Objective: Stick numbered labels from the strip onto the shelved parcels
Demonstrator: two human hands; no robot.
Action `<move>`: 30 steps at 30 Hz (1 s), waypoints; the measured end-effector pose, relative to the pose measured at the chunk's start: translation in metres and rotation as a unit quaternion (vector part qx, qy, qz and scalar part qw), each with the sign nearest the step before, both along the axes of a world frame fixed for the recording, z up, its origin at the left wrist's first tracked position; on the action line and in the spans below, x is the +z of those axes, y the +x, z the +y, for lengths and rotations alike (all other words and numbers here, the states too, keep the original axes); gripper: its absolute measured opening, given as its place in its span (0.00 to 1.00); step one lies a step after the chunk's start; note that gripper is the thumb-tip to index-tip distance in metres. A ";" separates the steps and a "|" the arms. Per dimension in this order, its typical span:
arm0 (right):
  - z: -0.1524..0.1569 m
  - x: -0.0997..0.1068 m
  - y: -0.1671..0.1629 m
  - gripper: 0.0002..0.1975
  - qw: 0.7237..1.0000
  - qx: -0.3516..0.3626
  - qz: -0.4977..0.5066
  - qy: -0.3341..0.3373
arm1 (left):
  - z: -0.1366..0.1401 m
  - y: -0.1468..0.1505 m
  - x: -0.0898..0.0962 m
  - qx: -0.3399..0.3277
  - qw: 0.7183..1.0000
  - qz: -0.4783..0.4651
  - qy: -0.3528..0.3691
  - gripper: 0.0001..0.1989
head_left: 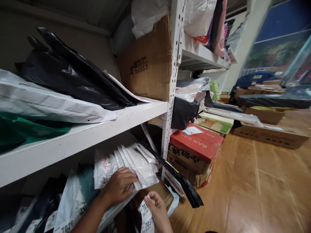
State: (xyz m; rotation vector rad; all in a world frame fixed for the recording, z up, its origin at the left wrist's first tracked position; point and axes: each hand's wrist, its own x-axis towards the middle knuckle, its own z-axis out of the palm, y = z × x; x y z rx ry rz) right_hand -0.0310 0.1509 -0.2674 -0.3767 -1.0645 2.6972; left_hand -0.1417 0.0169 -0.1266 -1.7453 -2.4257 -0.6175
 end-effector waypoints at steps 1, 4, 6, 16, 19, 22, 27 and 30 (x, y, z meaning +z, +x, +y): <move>0.001 0.007 0.001 0.22 1.000 -0.007 0.001 -0.006 | 0.001 0.000 0.000 0.011 1.000 -0.013 -0.027 0.12; 0.002 0.025 0.004 0.21 0.999 0.004 0.002 -0.038 | 0.008 -0.003 0.002 0.054 0.992 -0.047 -0.107 0.16; 0.001 0.031 0.002 0.22 0.998 0.036 -0.001 -0.060 | 0.012 -0.006 0.006 0.066 0.985 -0.080 -0.136 0.26; -0.019 0.018 -0.046 0.31 0.991 -0.091 -0.097 0.032 | 0.029 -0.003 0.024 0.114 0.965 -0.122 -0.203 0.14; -0.022 0.015 -0.048 0.32 0.984 -0.114 -0.119 0.062 | 0.034 0.001 0.021 0.147 0.959 -0.093 -0.222 0.11; -0.025 0.006 -0.049 0.31 0.989 -0.090 -0.112 0.026 | 0.039 0.003 0.016 0.172 0.954 -0.070 -0.237 0.12; -0.028 0.002 -0.047 0.31 0.992 -0.059 -0.113 -0.015 | 0.044 0.006 0.007 0.215 0.944 -0.028 -0.248 0.14; -0.029 0.008 -0.038 0.31 0.993 -0.047 -0.104 -0.036 | 0.043 0.010 0.004 0.230 0.943 -0.011 -0.241 0.14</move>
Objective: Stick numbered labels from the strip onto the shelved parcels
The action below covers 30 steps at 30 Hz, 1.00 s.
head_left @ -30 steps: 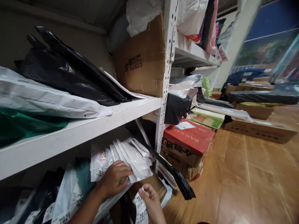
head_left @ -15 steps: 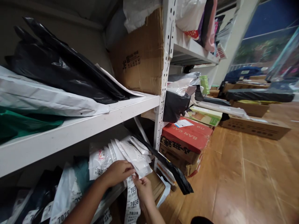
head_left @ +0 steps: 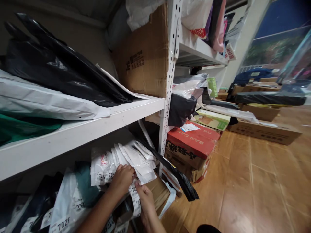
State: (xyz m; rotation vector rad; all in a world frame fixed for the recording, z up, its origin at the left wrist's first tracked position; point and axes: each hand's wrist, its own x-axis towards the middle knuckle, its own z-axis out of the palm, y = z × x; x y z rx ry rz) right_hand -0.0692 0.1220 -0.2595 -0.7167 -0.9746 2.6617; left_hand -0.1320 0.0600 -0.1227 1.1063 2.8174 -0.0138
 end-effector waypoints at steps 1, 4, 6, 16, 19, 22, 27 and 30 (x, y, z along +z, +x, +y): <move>0.000 0.001 0.004 0.29 1.000 0.021 0.015 -0.010 | -0.001 0.001 -0.001 0.005 1.000 0.006 0.001 0.13; 0.004 -0.001 0.018 0.27 0.996 0.083 0.020 -0.023 | -0.002 0.006 -0.005 0.032 0.999 0.033 0.006 0.12; 0.011 -0.005 0.027 0.29 0.997 0.072 -0.014 -0.010 | -0.003 0.007 -0.008 0.065 0.996 0.062 0.018 0.11; 0.049 0.017 0.048 0.21 0.990 0.090 0.105 0.008 | -0.030 -0.004 -0.001 -0.175 0.968 -0.110 0.142 0.11; 0.041 0.025 0.037 0.19 0.987 0.093 0.121 0.042 | -0.023 -0.001 0.009 -0.101 0.969 -0.143 0.173 0.15; 0.031 0.020 0.023 0.21 0.986 0.078 0.126 0.069 | -0.010 0.004 0.014 -0.042 0.980 -0.125 0.148 0.13; 0.021 0.006 0.008 0.28 0.990 0.027 0.075 0.115 | 0.002 0.007 0.013 -0.024 0.992 -0.088 0.085 0.11; 0.021 0.009 0.007 0.33 0.990 -0.016 0.032 0.133 | 0.004 0.006 0.010 -0.026 0.996 -0.062 0.054 0.14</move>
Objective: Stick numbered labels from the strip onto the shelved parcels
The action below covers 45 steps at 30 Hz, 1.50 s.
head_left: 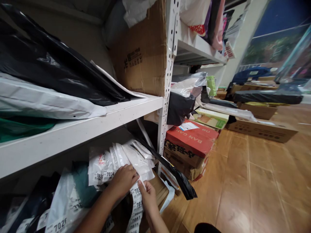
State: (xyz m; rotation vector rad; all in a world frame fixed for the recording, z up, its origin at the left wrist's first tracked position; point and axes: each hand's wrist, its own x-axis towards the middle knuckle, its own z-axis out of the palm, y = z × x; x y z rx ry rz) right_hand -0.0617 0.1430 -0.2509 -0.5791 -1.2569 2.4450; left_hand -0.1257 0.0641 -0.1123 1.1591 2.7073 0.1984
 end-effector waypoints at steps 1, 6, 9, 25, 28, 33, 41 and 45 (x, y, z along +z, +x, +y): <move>0.001 0.002 0.001 0.33 1.000 -0.004 -0.004 0.000 | 0.000 0.000 0.000 0.000 1.000 0.004 -0.006 0.14; 0.007 0.007 0.011 0.26 0.996 0.068 0.049 -0.024 | 0.000 0.000 0.000 0.000 1.000 -0.005 -0.013 0.11; 0.009 0.001 0.012 0.24 0.993 0.093 0.067 -0.034 | 0.000 0.001 0.002 0.003 1.000 -0.011 -0.017 0.10; 0.010 0.002 0.003 0.36 0.998 0.026 -0.047 0.041 | 0.005 0.006 -0.007 0.027 0.997 0.057 -0.054 0.16; 0.007 -0.009 0.006 0.32 0.998 0.049 -0.033 -0.016 | 0.007 0.011 -0.009 0.041 0.995 0.075 -0.060 0.15; 0.004 -0.011 0.017 0.30 0.995 0.057 -0.038 -0.078 | 0.005 0.012 -0.013 0.047 0.991 0.113 -0.045 0.13; 0.023 -0.011 0.045 0.28 0.974 0.164 -0.077 -0.135 | 0.003 0.014 -0.015 0.077 0.989 0.116 -0.044 0.11; 0.045 -0.001 0.054 0.28 0.983 0.138 -0.020 -0.122 | -0.002 0.006 -0.018 0.029 0.993 0.104 0.046 0.15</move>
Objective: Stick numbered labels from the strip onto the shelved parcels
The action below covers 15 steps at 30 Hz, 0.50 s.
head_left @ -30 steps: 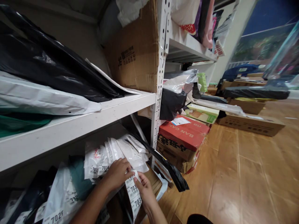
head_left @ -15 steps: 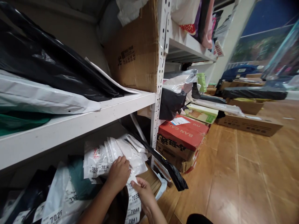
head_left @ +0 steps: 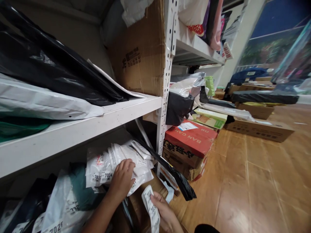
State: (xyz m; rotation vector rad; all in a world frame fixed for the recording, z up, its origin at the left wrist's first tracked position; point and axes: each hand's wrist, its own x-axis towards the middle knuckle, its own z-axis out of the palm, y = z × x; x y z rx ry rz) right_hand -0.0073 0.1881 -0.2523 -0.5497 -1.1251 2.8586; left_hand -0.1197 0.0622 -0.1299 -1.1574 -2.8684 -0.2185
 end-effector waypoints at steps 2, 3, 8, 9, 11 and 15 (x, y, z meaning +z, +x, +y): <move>0.008 0.012 -0.006 0.27 0.998 0.001 0.059 0.033 | -0.002 -0.007 0.000 -0.091 0.993 -0.067 0.031 0.20; 0.010 0.018 -0.012 0.26 0.995 0.009 0.086 0.058 | -0.003 -0.010 0.000 -0.120 0.986 -0.104 0.044 0.21; 0.014 0.032 -0.055 0.26 0.968 -0.013 0.119 0.221 | 0.009 -0.022 0.007 -0.043 0.981 -0.171 0.080 0.15; 0.015 0.031 -0.062 0.26 0.959 -0.029 0.107 0.261 | 0.013 -0.024 0.008 -0.022 0.984 -0.166 0.063 0.15; 0.016 0.028 -0.074 0.26 0.944 -0.049 0.079 0.316 | 0.022 -0.027 0.009 0.011 0.989 -0.145 0.022 0.13; 0.016 0.023 -0.084 0.28 0.940 -0.077 0.041 0.331 | 0.034 -0.028 0.006 0.053 0.993 -0.105 -0.028 0.11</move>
